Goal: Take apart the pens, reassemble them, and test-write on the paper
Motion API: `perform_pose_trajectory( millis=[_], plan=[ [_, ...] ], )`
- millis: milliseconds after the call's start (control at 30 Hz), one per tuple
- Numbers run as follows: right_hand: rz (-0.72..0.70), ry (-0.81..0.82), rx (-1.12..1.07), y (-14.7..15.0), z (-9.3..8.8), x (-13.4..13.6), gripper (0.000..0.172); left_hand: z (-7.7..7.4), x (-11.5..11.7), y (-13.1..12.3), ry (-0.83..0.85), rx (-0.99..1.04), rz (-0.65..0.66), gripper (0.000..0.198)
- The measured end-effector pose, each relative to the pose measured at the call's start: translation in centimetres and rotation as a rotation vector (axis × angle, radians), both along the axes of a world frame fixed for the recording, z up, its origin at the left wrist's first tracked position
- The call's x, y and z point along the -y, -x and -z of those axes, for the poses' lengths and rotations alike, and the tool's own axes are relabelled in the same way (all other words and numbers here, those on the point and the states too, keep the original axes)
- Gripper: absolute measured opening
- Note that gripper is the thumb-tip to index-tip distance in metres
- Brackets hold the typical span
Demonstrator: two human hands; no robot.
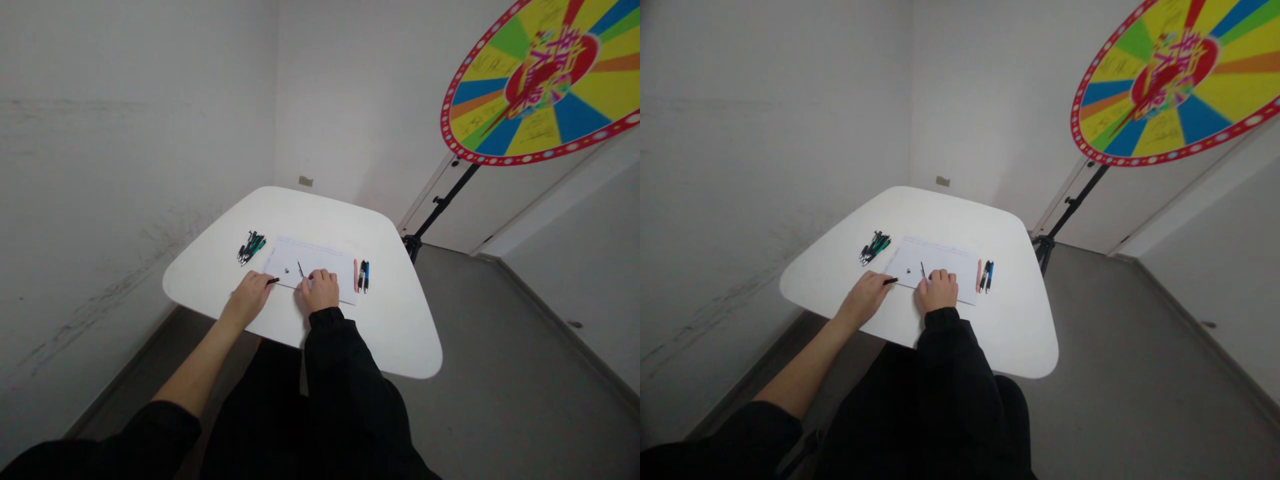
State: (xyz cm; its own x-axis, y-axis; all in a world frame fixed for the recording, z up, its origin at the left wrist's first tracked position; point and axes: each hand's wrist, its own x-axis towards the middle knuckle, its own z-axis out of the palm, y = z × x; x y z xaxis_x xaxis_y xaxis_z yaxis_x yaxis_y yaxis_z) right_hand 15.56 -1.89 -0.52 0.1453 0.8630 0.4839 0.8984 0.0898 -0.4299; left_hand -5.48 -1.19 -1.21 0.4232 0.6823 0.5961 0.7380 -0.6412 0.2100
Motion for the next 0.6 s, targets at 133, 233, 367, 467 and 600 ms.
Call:
perform_pose_trajectory(
  millis=[133,233,367,467,600],
  plan=[
    [-0.120,-0.077,-0.009,-0.15,-0.05,0.15,0.013,-0.65,0.36,-0.05,-0.040,0.019,0.082,0.021],
    [-0.347,-0.070,0.012,-0.05,-0.25,0.49,0.019,-1.03,0.68,-0.01,-0.039,0.028,0.150,0.022],
    [-0.550,-0.013,0.047,0.23,-0.18,0.71,0.022,-1.10,0.81,0.14,-0.009,0.026,0.198,0.023],
    [-0.583,0.007,0.044,0.33,0.08,0.66,0.021,-0.96,0.70,0.24,0.026,0.028,0.233,0.023],
    [-0.581,-0.002,-0.028,0.21,0.29,0.68,0.017,-0.72,0.50,0.30,0.038,0.038,0.256,0.023]
  ],
)
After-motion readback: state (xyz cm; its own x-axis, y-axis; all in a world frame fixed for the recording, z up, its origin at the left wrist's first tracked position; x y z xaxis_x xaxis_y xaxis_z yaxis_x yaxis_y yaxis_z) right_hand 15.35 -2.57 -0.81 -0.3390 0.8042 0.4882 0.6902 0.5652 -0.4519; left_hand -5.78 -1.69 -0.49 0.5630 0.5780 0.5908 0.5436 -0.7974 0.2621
